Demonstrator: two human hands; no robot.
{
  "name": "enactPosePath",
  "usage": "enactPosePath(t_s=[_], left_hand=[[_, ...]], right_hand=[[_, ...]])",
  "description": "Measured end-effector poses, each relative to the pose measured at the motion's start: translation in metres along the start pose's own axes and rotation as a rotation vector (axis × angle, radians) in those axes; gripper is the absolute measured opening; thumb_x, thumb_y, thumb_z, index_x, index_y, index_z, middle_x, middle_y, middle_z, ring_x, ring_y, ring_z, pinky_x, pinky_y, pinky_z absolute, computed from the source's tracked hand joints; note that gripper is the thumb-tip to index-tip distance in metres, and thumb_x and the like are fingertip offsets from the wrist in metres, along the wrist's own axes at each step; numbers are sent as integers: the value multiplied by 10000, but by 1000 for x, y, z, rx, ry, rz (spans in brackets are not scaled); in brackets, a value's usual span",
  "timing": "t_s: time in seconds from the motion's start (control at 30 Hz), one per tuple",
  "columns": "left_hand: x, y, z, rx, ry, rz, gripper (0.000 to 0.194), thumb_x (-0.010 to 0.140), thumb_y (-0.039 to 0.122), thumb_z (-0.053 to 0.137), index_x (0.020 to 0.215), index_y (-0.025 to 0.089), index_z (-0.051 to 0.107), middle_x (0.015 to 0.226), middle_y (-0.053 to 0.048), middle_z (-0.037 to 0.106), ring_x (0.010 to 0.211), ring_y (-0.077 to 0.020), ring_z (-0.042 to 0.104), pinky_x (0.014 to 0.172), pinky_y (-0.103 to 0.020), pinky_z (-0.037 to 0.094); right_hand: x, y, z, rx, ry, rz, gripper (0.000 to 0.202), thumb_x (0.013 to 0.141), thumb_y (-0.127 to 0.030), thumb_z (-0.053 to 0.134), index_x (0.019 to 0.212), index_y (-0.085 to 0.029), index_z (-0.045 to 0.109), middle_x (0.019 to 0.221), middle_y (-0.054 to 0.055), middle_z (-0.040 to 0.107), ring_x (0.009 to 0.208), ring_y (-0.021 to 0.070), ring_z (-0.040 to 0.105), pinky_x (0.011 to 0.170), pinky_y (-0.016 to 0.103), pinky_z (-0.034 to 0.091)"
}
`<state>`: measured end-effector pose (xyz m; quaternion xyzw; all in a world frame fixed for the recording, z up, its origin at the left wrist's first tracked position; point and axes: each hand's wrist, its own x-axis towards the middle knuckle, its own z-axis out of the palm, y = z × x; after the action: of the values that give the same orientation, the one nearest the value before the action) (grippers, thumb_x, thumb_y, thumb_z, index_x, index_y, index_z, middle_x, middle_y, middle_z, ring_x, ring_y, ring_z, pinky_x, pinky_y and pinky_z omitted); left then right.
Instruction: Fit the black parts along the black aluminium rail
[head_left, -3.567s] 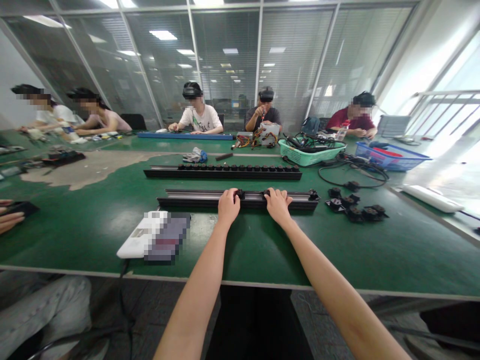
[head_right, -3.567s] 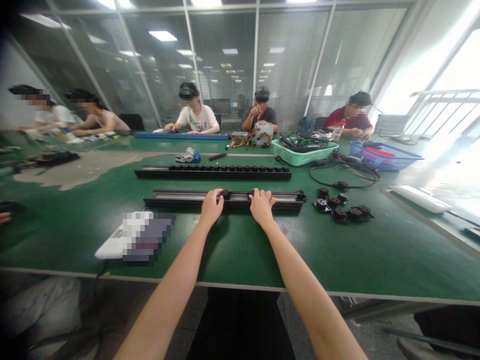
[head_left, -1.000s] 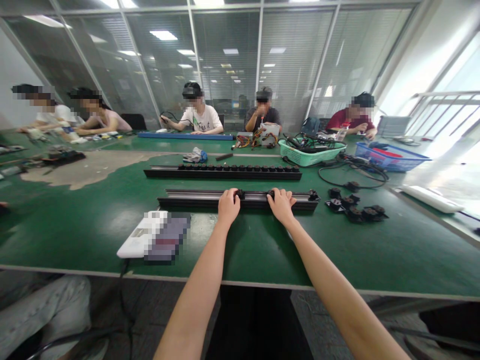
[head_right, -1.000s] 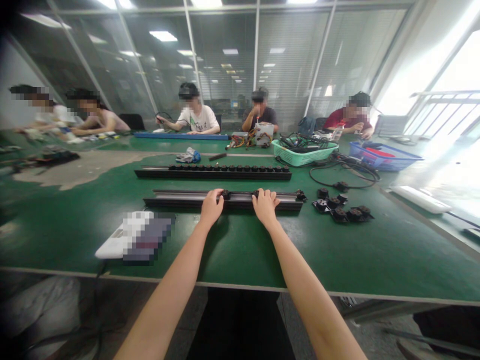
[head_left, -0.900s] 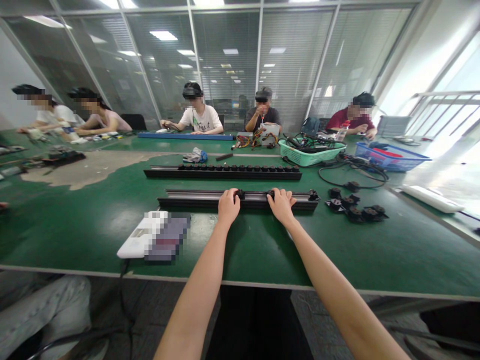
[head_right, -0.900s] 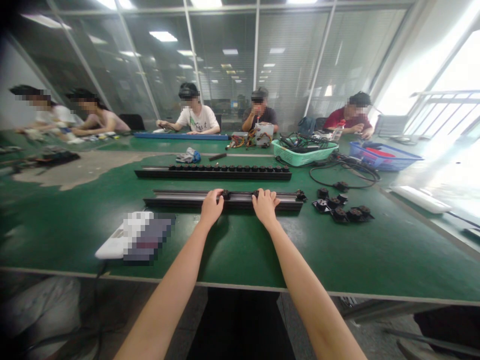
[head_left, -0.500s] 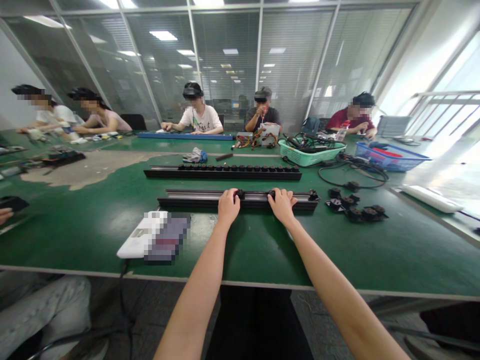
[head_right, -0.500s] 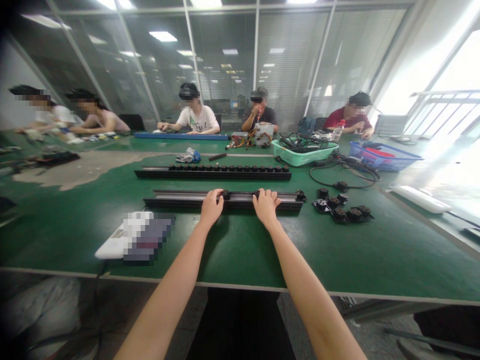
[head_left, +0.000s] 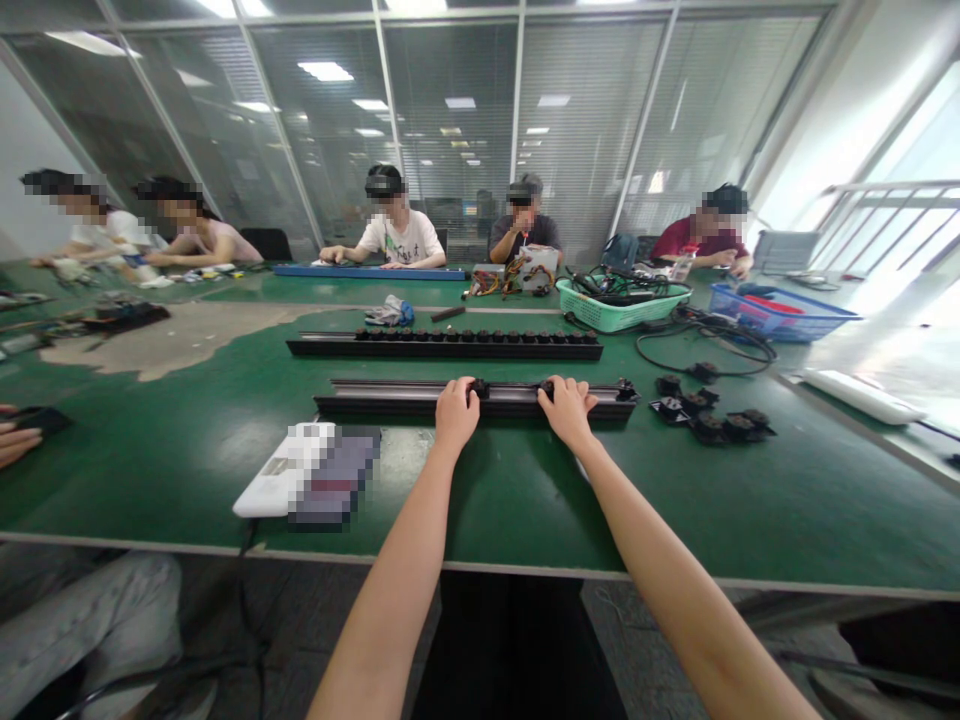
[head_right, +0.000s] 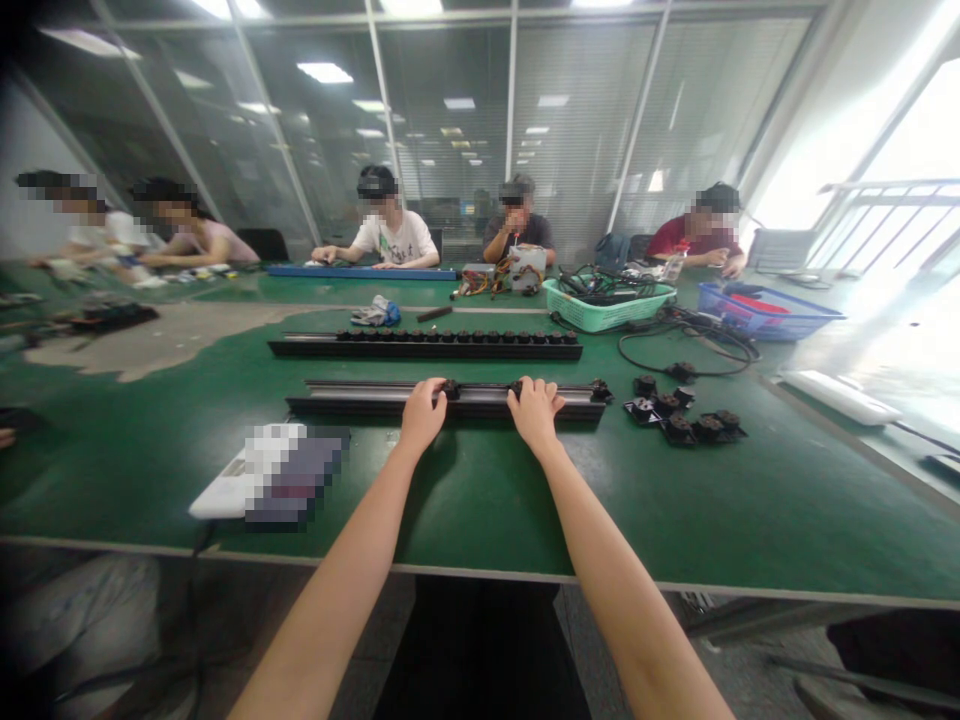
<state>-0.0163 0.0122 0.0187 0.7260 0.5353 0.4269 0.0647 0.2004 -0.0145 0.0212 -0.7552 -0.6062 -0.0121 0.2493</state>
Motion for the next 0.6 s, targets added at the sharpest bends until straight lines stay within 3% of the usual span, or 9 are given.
enactPosePath(t_s=[0.6], left_hand=[[-1,0,0,-3,5,7,282,935,144,501,1168,206,648,1134,-107,691,1077,-250,655,995,-407,520]], right_hand=[[3,4,0,26,14,16,408,1008,-397,443,1313,-178,599,1248,168,595,1171,335,401,940,463,283]])
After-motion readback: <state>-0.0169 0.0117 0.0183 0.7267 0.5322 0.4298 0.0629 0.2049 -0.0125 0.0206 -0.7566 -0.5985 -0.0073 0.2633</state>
